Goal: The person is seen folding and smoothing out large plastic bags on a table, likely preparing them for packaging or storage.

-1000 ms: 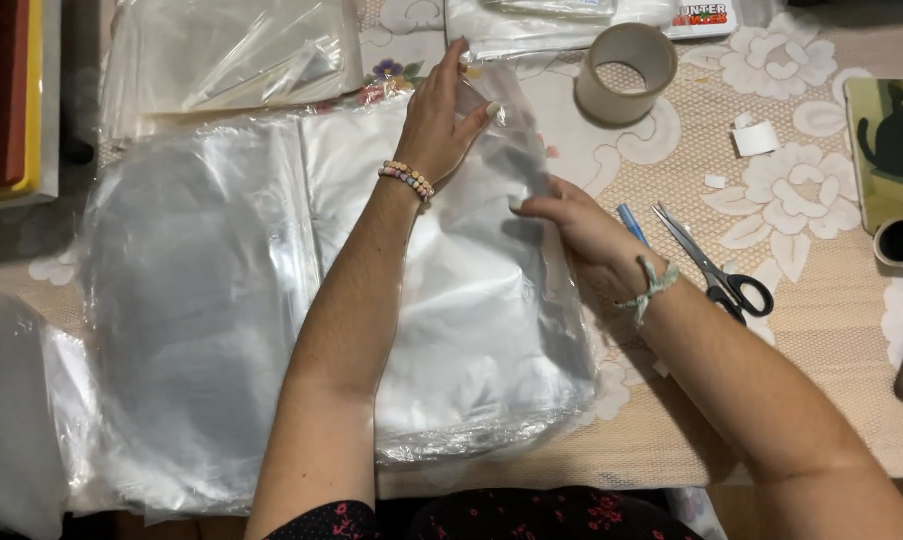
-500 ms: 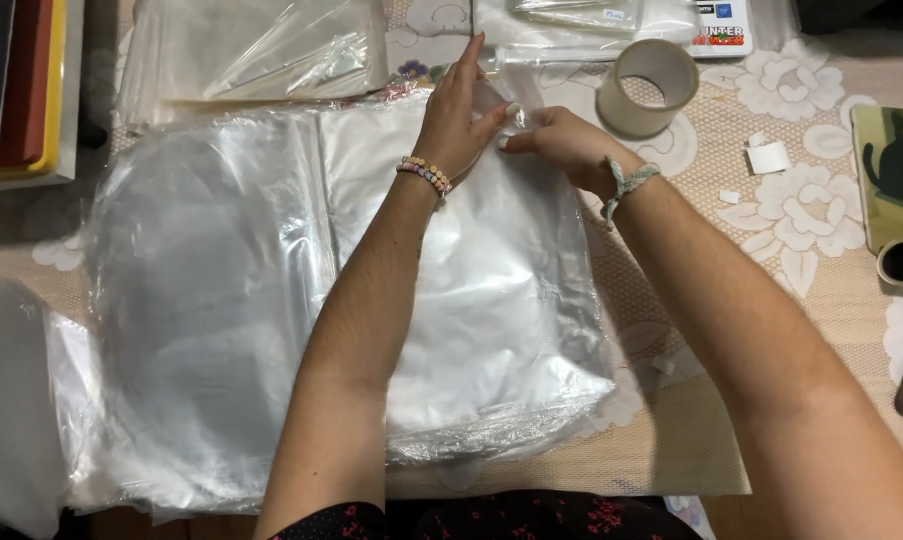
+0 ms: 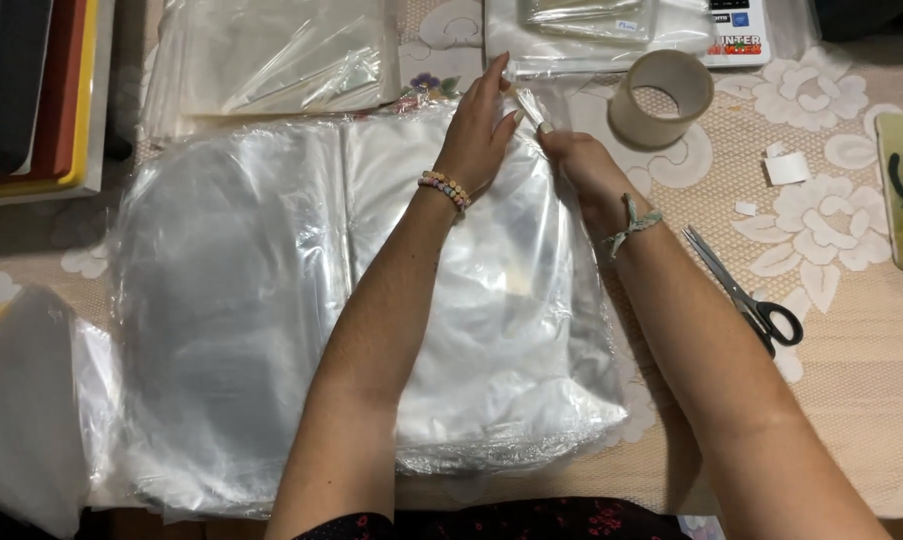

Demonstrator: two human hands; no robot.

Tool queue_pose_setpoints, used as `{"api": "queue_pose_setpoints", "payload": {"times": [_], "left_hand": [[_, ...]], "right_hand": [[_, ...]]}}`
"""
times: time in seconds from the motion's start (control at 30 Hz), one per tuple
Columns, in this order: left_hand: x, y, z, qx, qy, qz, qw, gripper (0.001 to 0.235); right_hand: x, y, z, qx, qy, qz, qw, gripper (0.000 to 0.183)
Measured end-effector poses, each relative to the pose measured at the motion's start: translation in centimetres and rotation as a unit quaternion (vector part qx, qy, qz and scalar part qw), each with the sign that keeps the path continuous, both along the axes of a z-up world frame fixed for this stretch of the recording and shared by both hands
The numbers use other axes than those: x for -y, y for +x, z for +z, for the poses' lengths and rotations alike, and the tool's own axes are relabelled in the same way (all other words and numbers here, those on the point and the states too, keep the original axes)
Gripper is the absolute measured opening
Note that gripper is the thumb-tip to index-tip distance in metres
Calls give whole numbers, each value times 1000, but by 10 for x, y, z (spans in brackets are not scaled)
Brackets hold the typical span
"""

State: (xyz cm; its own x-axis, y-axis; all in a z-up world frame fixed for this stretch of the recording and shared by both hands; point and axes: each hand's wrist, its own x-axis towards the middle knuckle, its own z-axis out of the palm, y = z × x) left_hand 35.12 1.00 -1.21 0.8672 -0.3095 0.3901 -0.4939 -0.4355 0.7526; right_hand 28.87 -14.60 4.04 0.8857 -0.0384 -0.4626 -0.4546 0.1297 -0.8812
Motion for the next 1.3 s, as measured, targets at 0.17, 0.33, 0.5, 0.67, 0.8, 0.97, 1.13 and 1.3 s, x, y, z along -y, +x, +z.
{"api": "queue_pose_setpoints", "payload": {"times": [0.17,0.33,0.5,0.67,0.8,0.97,1.13,1.3], "left_hand": [[0,-6,3,37,77,11,996,55],[-5,-13,6,115,187,49,974,46],[10,-98,57,156,347,92,920,59],[9,-243,50,26,424,-123,897,79],[-6,-310,43,45,372,-207,904,82],[-8,-340,23,53,388,-185,901,50],[-15,-338,41,-47,126,-73,988,35],[-25,-315,71,-344,-113,77,929,13]], "right_hand": [[9,2,-11,36,-16,48,998,25],[-3,-10,12,37,-80,53,995,31],[-3,-6,1,57,-64,57,995,27],[4,-1,-9,63,-88,67,992,20],[4,-9,-7,77,-96,77,989,34],[7,-12,-10,90,-70,83,990,28],[5,-17,0,83,-69,79,991,33],[5,-14,-3,65,-36,64,995,19]]}}
